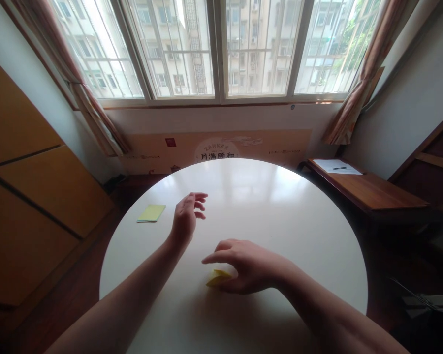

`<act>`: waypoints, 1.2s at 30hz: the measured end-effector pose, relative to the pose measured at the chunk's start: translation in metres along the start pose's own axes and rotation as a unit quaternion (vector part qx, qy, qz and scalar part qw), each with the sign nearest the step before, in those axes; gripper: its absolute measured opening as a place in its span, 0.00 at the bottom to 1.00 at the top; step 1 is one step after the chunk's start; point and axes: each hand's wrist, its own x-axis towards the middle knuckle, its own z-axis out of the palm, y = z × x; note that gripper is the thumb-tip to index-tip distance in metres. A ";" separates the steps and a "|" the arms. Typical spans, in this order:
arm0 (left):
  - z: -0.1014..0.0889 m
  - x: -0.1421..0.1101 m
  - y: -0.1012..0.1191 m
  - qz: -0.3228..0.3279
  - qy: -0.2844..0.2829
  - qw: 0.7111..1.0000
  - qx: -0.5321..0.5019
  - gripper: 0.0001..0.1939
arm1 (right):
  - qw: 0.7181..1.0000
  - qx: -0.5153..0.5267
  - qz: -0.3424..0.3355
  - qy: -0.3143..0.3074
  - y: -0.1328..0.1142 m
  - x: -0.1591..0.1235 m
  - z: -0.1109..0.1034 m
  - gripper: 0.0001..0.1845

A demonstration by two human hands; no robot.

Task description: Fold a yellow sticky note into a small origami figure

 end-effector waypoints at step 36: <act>0.017 -0.038 0.033 -0.124 -0.251 0.958 -0.057 0.21 | 0.880 0.063 0.026 0.471 0.022 0.014 -0.003 0.04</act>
